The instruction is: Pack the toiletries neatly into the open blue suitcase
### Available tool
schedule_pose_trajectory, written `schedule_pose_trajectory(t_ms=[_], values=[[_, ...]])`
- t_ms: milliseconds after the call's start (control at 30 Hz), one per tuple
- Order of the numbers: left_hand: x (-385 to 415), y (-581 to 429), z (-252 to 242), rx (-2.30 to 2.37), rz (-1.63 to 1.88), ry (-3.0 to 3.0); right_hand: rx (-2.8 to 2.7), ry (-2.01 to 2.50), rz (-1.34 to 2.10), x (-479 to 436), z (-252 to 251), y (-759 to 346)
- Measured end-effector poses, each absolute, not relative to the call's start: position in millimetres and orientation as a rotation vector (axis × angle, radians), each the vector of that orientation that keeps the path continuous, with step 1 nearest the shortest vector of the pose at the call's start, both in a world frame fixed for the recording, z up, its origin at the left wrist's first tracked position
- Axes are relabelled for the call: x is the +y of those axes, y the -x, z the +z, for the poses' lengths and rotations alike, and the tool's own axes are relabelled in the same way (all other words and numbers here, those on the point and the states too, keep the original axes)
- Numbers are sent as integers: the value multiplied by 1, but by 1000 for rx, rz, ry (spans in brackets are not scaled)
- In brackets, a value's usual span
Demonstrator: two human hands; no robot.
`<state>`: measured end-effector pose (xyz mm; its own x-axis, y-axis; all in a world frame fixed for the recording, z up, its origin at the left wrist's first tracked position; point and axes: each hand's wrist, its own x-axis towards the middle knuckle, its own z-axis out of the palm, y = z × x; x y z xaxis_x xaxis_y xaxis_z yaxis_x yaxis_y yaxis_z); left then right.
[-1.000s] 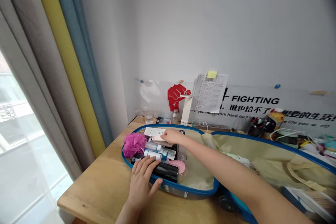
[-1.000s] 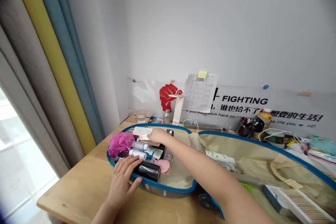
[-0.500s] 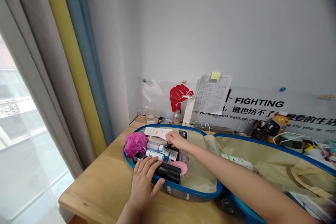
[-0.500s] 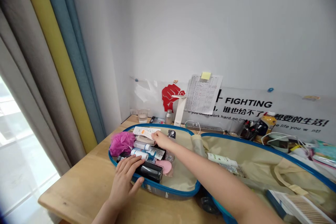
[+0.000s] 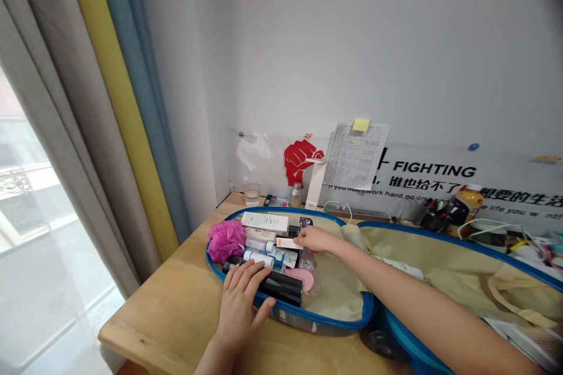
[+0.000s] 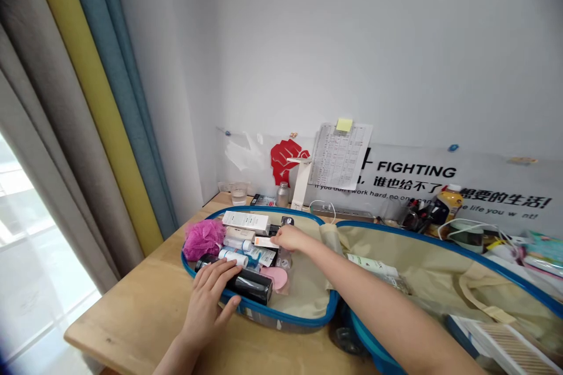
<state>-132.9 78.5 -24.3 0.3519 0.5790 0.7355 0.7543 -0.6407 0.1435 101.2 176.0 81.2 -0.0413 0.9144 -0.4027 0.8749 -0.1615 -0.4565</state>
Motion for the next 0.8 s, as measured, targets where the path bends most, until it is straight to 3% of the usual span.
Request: schedule_pose_trajectory(t_ms=[467,800], values=[[79,134,-23,-1187,-1145,2367,-1949,2203,933,182,64,-96],[80,135,-23,-1129,-1161,2333,-1931,2231,536,170,132,-210]])
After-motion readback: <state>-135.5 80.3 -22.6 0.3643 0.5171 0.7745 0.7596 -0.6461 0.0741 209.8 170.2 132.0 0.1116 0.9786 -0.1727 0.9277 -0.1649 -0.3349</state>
